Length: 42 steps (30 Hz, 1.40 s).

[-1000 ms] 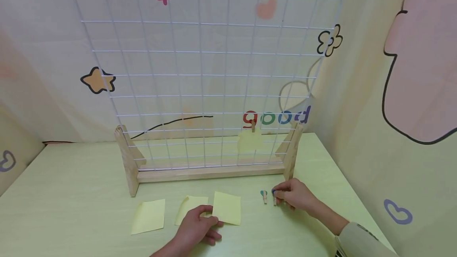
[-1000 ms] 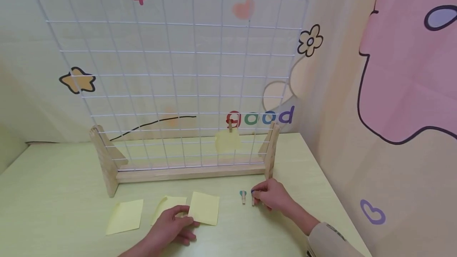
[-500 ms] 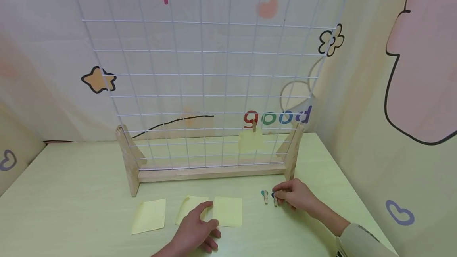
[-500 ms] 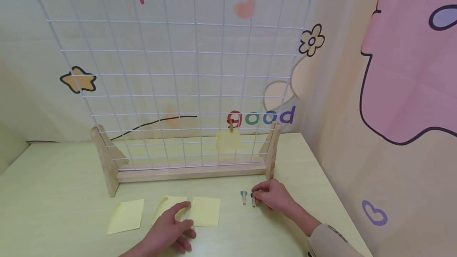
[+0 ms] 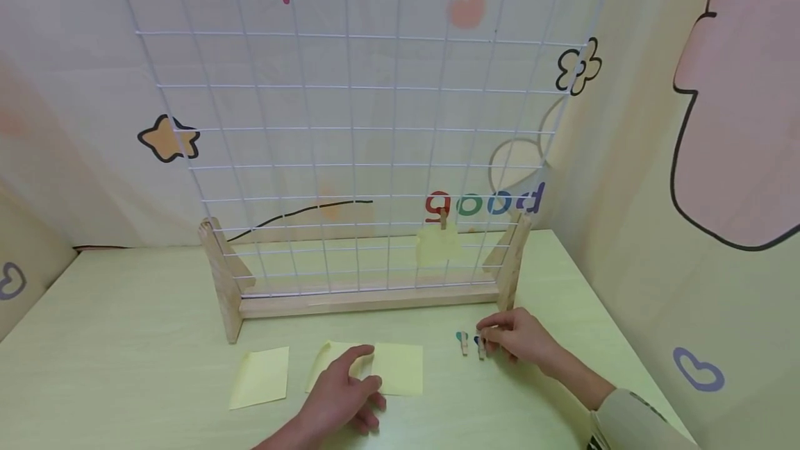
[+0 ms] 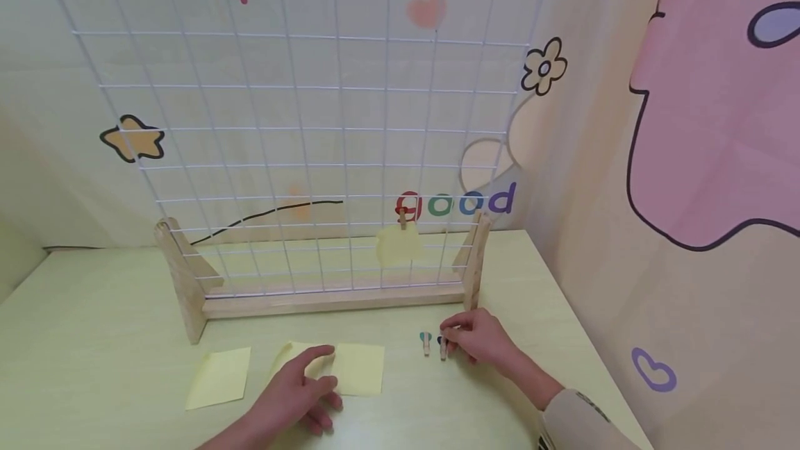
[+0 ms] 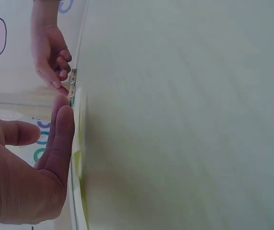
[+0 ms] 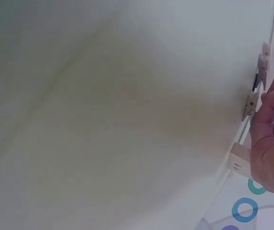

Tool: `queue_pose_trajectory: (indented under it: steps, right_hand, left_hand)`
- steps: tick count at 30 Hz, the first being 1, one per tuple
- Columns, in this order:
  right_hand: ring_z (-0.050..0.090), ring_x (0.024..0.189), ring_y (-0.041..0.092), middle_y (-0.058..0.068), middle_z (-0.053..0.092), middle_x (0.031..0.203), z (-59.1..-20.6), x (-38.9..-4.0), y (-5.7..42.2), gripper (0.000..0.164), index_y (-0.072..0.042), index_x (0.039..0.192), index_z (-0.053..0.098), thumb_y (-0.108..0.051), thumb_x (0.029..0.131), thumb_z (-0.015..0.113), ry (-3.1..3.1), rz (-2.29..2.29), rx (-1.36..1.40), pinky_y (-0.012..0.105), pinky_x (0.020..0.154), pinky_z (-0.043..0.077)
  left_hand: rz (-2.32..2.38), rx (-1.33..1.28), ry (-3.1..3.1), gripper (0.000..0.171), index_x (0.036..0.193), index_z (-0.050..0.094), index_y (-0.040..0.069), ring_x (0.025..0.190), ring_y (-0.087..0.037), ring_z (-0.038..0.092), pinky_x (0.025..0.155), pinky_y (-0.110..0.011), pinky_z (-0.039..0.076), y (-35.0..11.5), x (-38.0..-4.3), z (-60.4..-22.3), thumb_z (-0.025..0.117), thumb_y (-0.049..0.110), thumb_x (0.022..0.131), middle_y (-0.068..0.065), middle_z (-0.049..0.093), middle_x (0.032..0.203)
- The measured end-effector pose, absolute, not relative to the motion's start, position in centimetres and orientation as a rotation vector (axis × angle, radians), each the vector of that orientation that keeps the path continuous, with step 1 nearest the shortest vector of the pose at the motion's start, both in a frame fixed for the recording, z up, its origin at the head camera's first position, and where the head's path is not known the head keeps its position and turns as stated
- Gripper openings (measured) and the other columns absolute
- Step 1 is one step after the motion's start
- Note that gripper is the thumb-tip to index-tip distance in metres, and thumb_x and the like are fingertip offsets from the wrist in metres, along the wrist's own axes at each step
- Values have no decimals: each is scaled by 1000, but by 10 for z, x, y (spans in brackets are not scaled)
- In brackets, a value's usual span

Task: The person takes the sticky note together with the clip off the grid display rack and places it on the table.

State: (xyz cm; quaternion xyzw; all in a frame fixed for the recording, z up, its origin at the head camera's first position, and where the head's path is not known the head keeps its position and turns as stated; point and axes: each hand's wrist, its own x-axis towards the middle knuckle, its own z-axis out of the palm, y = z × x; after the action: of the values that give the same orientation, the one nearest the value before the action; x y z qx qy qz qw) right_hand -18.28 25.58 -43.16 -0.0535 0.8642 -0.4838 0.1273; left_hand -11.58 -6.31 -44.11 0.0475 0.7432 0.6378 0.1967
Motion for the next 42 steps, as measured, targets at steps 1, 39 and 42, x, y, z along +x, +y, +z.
queue_pose_trajectory:
  steps: [1, 39, 42]
  right_hand:
    - [43, 47, 9, 3, 63, 67, -430, -183, 256, 24, 6, 109, 67, -10, 94, 58, 2512, -1416, -160, 22, 43, 37]
    - [57, 64, 21, 22, 69, 104, -313, -220, 207, 42, -11, 137, 53, -11, 96, 59, 2676, -1736, -465, 21, 55, 47]
    - [56, 62, 19, 21, 69, 102, -309, -224, 202, 43, -12, 138, 53, -12, 95, 60, 2683, -1726, -481, 21, 54, 47]
  left_hand:
    - [1789, 138, 2082, 64, 146, 29, 0, 49, -19, 63, 51, -34, 56, -63, -117, -440, 59, 14, 92, -12, 71, 76]
    - [2076, 302, 2244, 42, 133, 53, 15, 110, -25, 61, 83, -41, 55, -17, -204, -394, 63, 19, 93, -14, 59, 129]
    - [2094, 296, 2236, 45, 136, 51, 16, 112, -26, 60, 84, -40, 54, -11, -208, -393, 64, 20, 93, -15, 57, 131]
